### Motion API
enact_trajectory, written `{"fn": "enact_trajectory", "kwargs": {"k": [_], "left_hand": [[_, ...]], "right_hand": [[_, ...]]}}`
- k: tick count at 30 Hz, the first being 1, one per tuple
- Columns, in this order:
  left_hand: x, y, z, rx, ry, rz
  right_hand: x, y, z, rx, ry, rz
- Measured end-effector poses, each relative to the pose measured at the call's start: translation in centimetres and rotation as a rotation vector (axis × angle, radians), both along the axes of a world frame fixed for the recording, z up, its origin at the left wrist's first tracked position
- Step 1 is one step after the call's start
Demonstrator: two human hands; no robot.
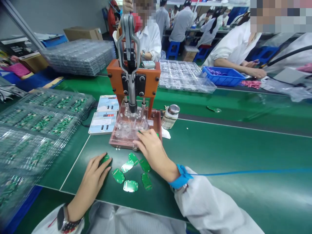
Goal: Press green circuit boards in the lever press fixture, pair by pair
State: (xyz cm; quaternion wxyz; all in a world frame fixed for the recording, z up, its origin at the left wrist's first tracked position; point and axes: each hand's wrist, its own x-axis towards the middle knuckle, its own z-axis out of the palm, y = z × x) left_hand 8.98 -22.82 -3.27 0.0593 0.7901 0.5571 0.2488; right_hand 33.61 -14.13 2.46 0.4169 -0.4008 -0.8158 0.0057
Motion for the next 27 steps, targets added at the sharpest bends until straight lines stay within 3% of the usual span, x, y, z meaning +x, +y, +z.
{"fn": "enact_trajectory", "kwargs": {"k": [3,6,12,15,18,23,27], "left_hand": [[-1.4,0.4,0.4,0.001,-0.069,-0.09],[-2.1,1.7,2.2,0.03,-0.142,-0.147],[0.6,8.2,6.8,0.137,-0.18,-0.277],[2.7,11.5,7.1,0.168,-0.195,-0.378],[3.9,13.2,6.8,0.13,-0.162,-0.45],[3.7,13.4,6.9,0.051,-0.087,-0.469],[3.2,13.2,7.3,-0.003,-0.064,-0.455]], "right_hand": [[0.7,-0.6,0.7,-0.064,-0.03,0.072],[1.1,-0.1,0.8,0.02,0.028,0.07],[0.6,1.3,-0.4,0.027,0.048,0.027],[0.6,1.2,-0.5,-0.052,-0.006,0.038],[0.9,1.3,-0.1,-0.13,-0.002,0.011],[1.3,2.2,0.6,-0.273,-0.031,-0.003],[1.3,2.1,1.2,-0.296,-0.144,-0.058]]}}
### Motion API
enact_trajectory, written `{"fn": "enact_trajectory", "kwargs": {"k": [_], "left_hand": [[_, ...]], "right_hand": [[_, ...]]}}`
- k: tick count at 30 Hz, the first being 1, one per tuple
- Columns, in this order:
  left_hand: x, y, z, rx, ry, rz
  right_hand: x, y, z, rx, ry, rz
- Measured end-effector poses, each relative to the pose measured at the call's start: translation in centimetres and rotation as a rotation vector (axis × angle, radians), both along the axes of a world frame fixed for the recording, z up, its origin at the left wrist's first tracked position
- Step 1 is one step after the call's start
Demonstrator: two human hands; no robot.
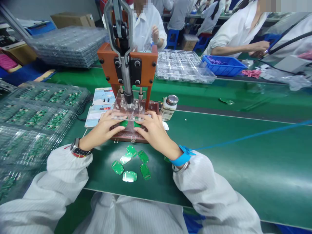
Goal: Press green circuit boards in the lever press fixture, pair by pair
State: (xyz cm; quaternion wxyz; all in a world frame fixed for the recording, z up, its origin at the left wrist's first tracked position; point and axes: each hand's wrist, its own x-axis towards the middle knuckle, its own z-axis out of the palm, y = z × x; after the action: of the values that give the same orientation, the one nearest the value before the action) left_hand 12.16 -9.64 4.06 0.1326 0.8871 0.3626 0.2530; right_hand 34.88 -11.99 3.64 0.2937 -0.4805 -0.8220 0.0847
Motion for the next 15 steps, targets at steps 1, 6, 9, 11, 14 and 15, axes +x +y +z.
{"fn": "enact_trajectory", "kwargs": {"k": [1,6,9,11,14,15], "left_hand": [[0.0,0.0,0.0,-0.009,0.0,0.017],[0.1,0.4,-0.1,-0.067,-0.026,0.138],[0.0,0.6,0.0,-0.096,-0.03,0.105],[-0.1,0.8,0.2,-0.099,-0.023,0.085],[-0.3,0.8,0.6,-0.047,0.023,0.103],[-0.3,0.8,0.6,-0.026,0.042,0.111]], "right_hand": [[-0.1,-0.1,0.2,0.002,-0.031,-0.004],[-0.6,-0.2,0.8,-0.024,-0.075,-0.014],[-0.6,-0.1,0.8,-0.058,-0.09,-0.012],[0.0,-0.2,1.2,-0.07,-0.102,0.018],[1.6,-0.4,3.3,-0.041,-0.051,0.068],[2.1,-0.4,4.5,-0.009,-0.004,0.045]]}}
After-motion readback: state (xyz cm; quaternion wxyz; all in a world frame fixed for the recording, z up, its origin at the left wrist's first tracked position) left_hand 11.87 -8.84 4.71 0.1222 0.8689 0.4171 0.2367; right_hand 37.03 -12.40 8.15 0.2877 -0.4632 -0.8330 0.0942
